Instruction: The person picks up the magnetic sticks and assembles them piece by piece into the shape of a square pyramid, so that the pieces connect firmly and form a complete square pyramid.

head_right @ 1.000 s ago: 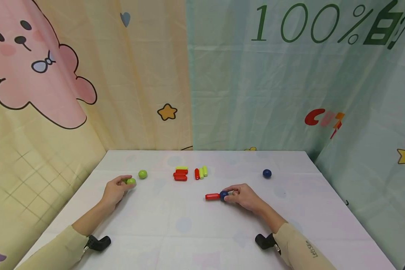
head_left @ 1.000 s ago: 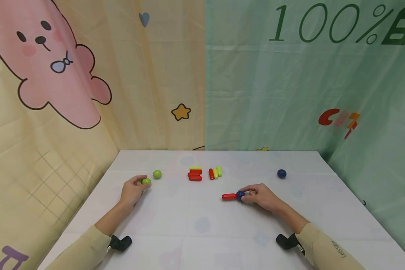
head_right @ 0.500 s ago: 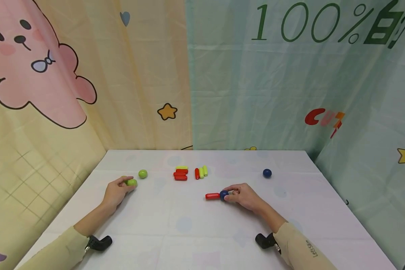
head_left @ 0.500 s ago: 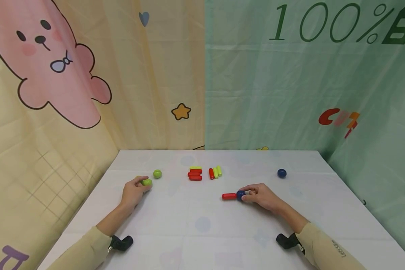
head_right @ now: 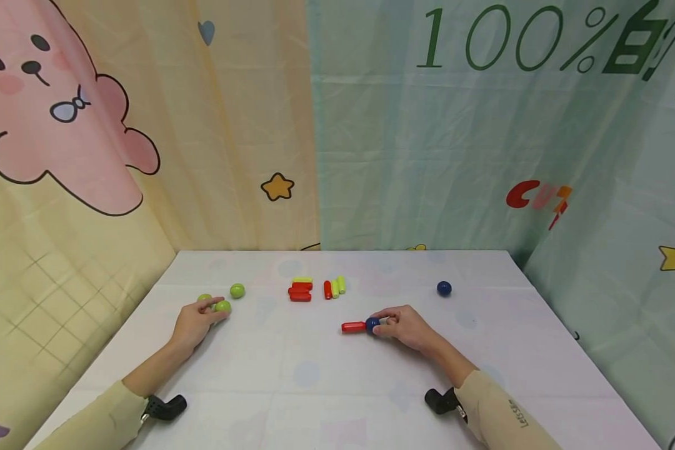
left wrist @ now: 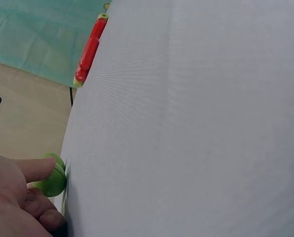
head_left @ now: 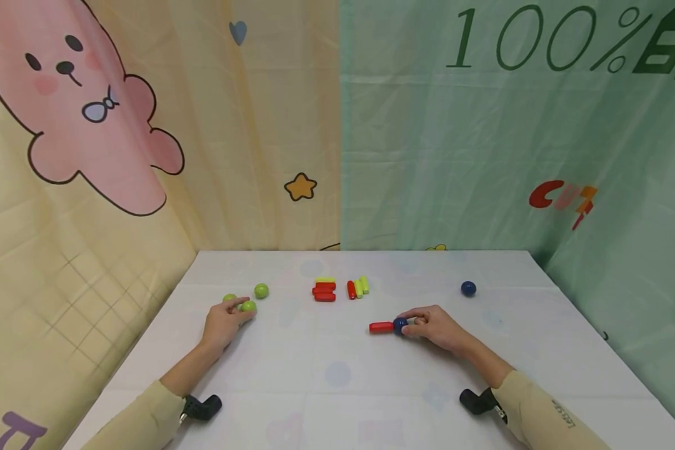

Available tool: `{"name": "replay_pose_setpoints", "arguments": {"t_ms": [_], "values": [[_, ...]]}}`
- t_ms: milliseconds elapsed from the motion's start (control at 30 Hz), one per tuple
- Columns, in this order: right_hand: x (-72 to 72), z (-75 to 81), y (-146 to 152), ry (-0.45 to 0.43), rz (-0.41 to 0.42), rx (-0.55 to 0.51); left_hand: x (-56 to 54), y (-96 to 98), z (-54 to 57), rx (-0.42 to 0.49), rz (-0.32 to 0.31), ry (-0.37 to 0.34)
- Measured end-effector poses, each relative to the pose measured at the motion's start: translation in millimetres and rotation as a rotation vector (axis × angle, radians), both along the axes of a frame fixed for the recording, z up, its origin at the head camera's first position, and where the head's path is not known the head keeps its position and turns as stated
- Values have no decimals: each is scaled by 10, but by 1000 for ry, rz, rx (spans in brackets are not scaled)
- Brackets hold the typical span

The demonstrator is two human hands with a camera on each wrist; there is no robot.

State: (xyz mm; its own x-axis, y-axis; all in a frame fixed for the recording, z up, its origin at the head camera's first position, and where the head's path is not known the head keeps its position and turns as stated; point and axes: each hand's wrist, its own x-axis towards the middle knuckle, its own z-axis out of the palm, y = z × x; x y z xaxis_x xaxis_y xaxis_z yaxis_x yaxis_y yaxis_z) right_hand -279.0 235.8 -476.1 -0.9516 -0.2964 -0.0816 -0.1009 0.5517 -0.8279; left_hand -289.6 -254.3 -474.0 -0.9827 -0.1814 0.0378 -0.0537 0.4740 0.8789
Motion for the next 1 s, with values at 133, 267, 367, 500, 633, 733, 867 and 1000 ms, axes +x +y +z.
{"name": "replay_pose_setpoints", "arguments": {"t_ms": [133,267,367,500,633,733,867,1000], "values": [[-3,7,-2,3,1,1,10,14,22,-33,-4,2],[-4,8,-4,3,2,-2,25,50,62,-89,0,-6],[-2,8,-3,5,4,-5,34,73,86,-121,-10,-10],[-1,9,-1,19,13,-8,40,89,103,-124,-20,-15],[0,5,0,24,23,-15,44,105,108,-113,-24,-14],[-3,-3,5,22,27,-19,43,130,99,-96,-29,-24],[-9,-12,11,23,28,-24,36,185,81,-66,-45,-53],[-9,-13,12,23,31,-31,41,254,86,-57,-67,-55]]}}
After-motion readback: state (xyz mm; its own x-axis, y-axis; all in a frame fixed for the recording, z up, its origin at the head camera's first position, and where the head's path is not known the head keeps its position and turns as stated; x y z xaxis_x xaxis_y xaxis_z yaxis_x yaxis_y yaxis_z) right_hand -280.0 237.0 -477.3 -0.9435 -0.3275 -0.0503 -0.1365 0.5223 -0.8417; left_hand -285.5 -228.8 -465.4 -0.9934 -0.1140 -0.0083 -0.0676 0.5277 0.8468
